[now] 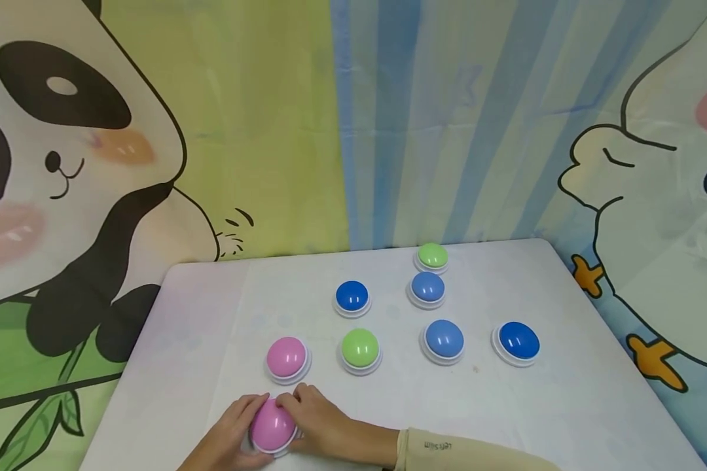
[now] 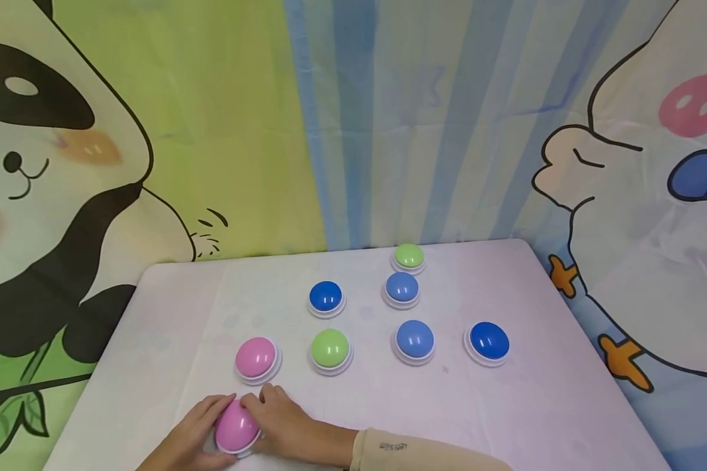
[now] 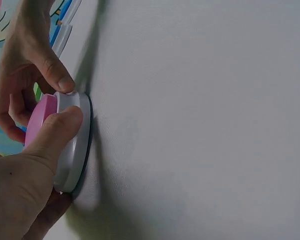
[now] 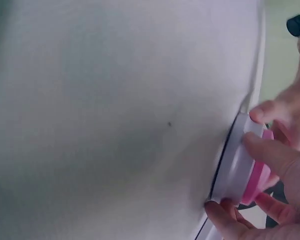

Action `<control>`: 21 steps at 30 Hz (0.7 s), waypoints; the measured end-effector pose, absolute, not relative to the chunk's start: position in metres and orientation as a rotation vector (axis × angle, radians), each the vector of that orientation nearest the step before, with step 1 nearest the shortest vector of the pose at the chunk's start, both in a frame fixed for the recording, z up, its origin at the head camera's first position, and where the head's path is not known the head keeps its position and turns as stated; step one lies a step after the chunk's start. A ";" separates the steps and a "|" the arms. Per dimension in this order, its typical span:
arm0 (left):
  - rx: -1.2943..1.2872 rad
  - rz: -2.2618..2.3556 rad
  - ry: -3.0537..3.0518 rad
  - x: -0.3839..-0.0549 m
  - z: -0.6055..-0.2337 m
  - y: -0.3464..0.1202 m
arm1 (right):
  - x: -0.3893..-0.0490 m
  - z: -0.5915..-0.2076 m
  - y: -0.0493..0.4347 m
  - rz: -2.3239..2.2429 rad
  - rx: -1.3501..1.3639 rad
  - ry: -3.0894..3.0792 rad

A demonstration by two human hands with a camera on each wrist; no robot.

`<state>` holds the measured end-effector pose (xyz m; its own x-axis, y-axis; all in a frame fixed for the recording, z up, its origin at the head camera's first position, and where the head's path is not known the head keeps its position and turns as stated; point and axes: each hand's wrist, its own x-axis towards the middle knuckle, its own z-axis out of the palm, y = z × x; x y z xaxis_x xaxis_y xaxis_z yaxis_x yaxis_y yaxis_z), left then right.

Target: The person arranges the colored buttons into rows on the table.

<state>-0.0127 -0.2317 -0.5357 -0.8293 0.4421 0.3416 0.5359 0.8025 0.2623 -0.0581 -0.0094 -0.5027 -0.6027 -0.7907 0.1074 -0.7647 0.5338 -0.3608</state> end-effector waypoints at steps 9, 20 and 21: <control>-0.561 -0.619 -2.922 -0.007 -0.522 -0.235 | -0.061 -0.494 0.021 -0.648 -1.348 2.617; -0.530 -0.729 -2.843 -0.049 -0.478 -0.236 | -0.080 -0.469 0.057 -0.901 -1.202 2.632; -0.552 -0.729 -2.843 -0.052 -0.478 -0.234 | -0.082 -0.466 0.058 -0.906 -1.184 2.630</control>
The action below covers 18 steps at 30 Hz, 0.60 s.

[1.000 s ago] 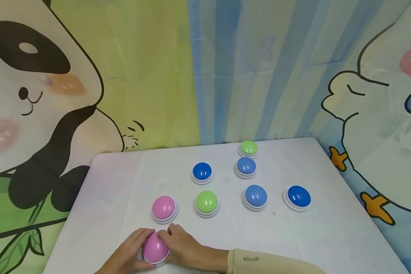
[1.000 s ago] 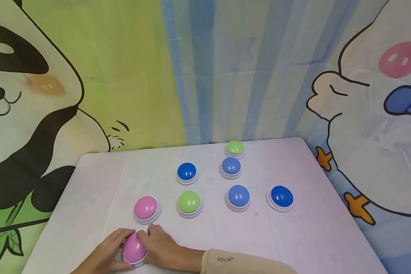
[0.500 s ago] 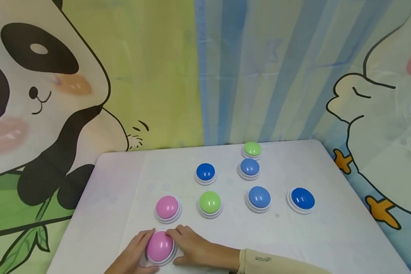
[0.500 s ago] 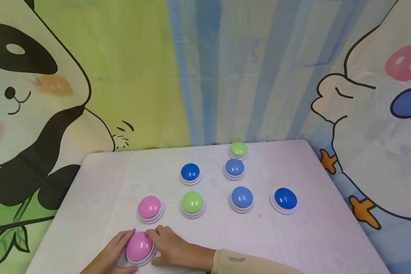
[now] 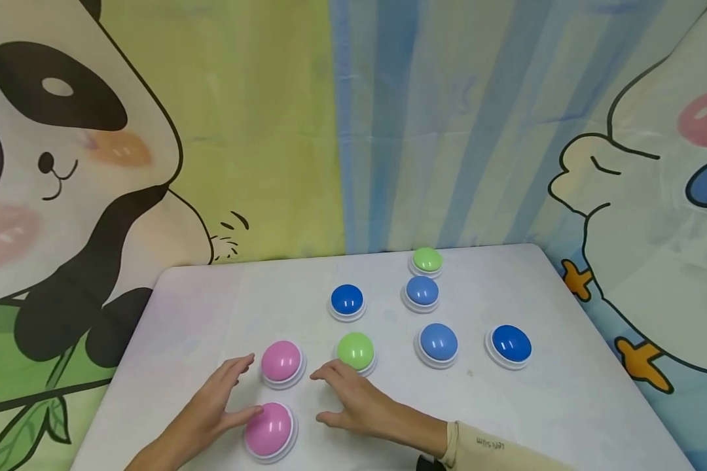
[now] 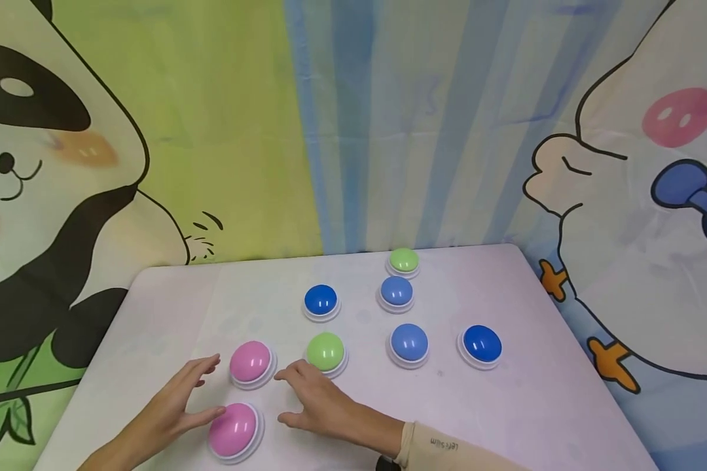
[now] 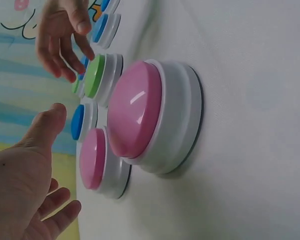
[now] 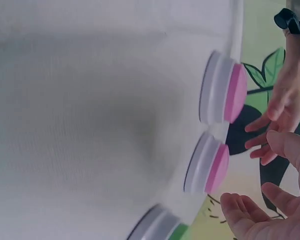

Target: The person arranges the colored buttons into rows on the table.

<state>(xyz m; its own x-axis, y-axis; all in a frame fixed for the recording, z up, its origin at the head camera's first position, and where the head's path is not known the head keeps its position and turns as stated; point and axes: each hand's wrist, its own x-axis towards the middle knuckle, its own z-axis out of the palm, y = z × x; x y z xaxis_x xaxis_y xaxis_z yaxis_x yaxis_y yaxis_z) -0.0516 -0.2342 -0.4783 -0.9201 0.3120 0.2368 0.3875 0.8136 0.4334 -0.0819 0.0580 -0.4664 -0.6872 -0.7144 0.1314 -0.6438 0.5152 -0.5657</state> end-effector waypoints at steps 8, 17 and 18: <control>-0.691 -0.677 -2.773 -0.075 -0.473 -0.219 | -0.100 -0.453 0.066 -0.964 -1.100 2.636; -0.797 -0.714 -2.741 -0.138 -0.460 -0.189 | -0.149 -0.449 0.068 -0.979 -0.974 2.704; -0.812 -0.714 -2.739 -0.146 -0.461 -0.185 | -0.159 -0.449 0.069 -0.969 -0.955 2.714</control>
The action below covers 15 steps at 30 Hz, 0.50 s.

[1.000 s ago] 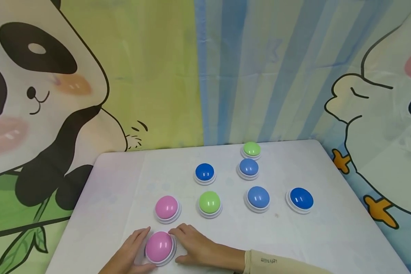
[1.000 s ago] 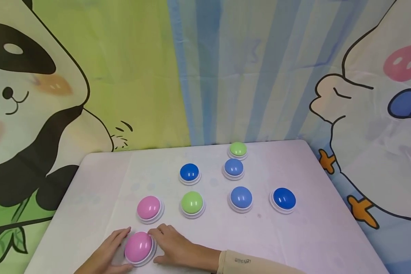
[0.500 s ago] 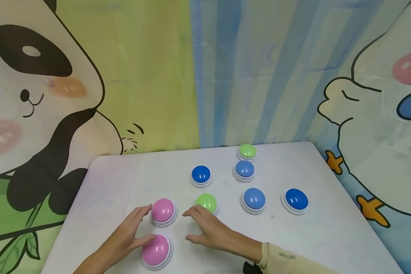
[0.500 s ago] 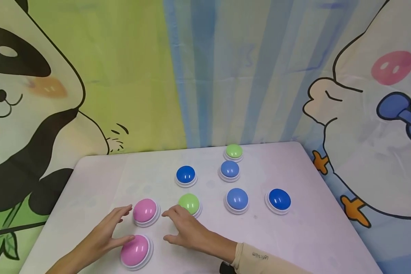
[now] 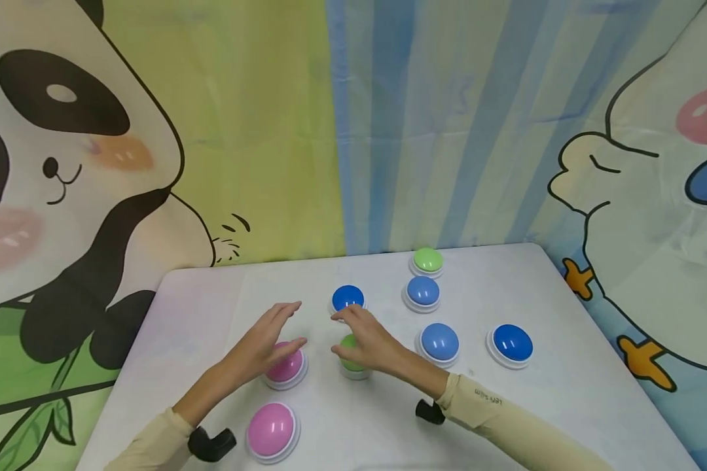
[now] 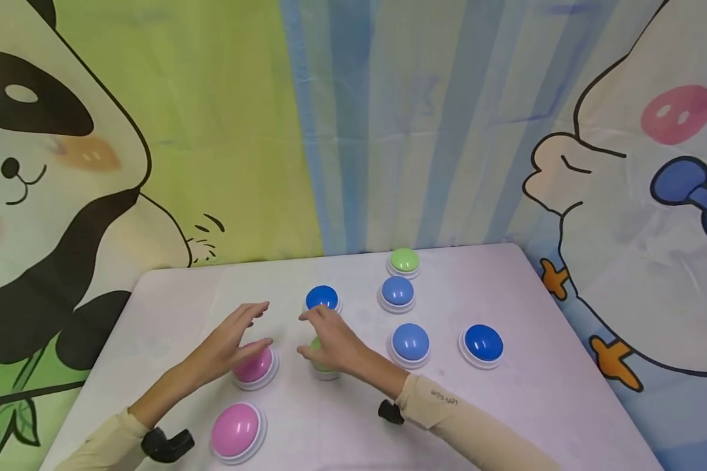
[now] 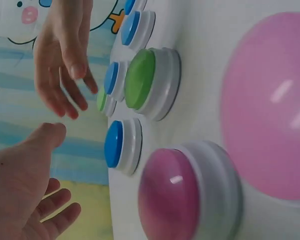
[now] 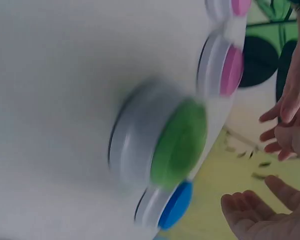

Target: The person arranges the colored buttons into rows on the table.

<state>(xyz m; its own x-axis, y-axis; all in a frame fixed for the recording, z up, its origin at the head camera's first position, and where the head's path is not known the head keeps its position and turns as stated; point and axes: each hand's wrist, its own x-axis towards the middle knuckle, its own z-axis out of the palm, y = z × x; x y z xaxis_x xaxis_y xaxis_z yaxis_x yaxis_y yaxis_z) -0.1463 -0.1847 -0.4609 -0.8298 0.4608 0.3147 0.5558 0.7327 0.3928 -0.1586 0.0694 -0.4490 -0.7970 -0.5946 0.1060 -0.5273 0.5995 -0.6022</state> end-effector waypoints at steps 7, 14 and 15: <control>-0.887 -0.706 -2.964 -0.222 -0.468 -0.151 | -0.233 -0.454 0.072 -0.783 -0.692 2.717; -0.925 -0.773 -3.208 -0.266 -0.497 -0.123 | -0.255 -0.474 0.066 -0.575 -0.559 2.635; -0.922 -0.788 -3.222 -0.267 -0.500 -0.120 | -0.254 -0.476 0.066 -0.566 -0.558 2.639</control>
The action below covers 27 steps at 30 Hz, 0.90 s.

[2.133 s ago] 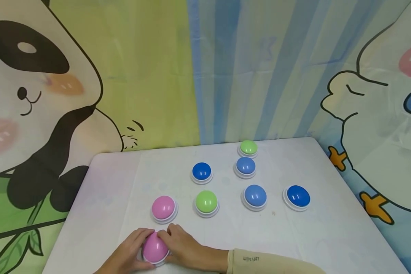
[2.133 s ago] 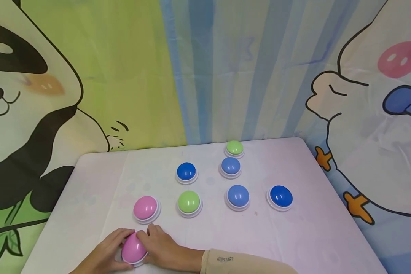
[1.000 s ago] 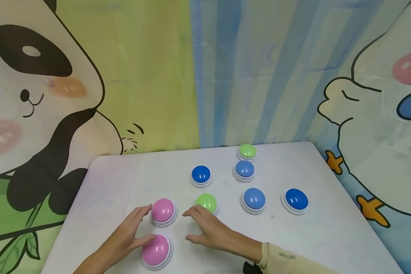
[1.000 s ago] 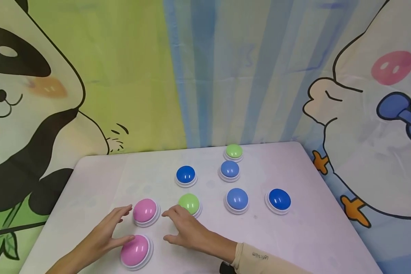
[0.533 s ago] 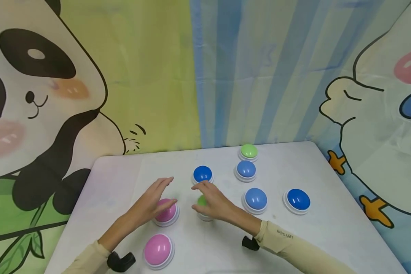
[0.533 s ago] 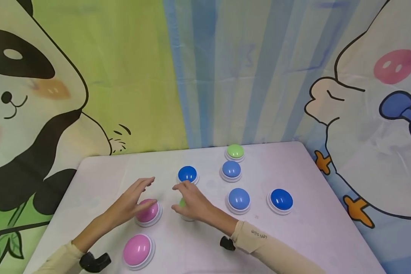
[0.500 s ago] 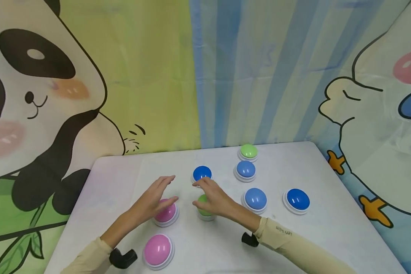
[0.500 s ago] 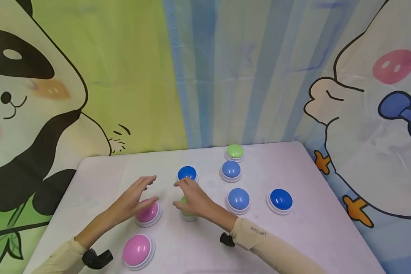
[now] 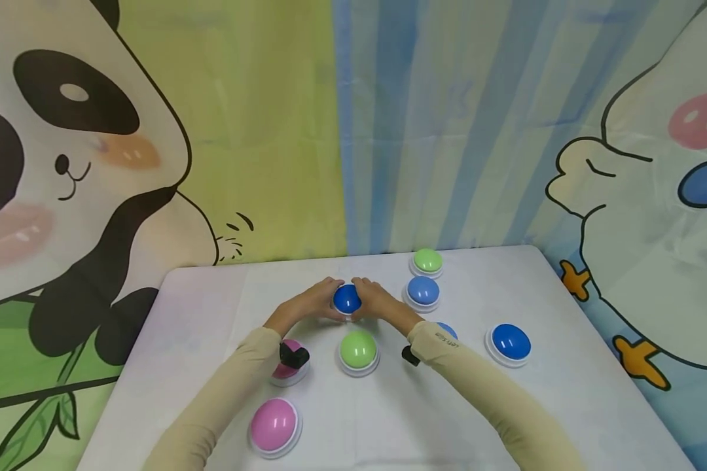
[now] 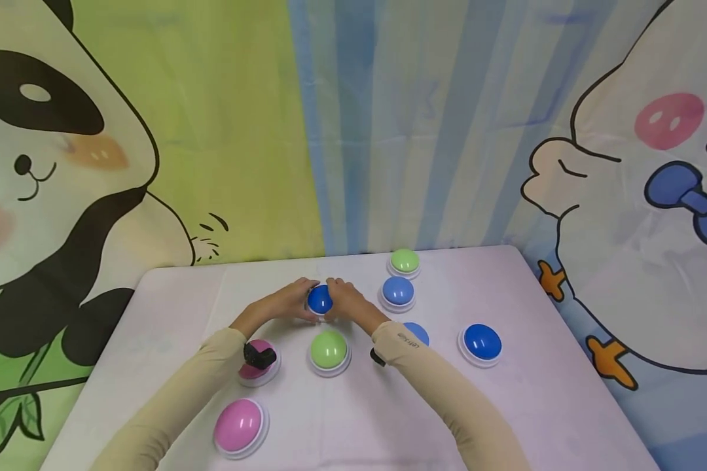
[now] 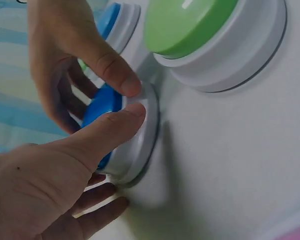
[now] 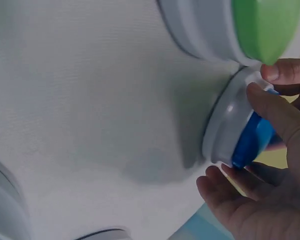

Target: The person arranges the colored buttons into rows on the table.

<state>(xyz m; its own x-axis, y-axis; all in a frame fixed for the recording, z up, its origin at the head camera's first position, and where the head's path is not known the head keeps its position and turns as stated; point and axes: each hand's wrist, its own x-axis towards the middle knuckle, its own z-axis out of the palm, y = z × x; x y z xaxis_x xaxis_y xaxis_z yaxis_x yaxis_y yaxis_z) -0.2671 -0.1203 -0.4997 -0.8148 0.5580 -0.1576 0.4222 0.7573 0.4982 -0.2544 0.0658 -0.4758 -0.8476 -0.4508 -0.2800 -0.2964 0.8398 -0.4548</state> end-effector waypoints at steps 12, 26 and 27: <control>0.697 0.690 2.654 -0.264 -0.504 -0.109 | -0.255 -0.487 0.070 -0.571 -0.552 2.660; 0.709 0.761 2.690 -0.265 -0.482 -0.112 | -0.258 -0.479 0.086 -0.819 -0.666 2.694; 0.705 0.762 2.690 -0.264 -0.481 -0.112 | -0.258 -0.480 0.087 -0.826 -0.671 2.699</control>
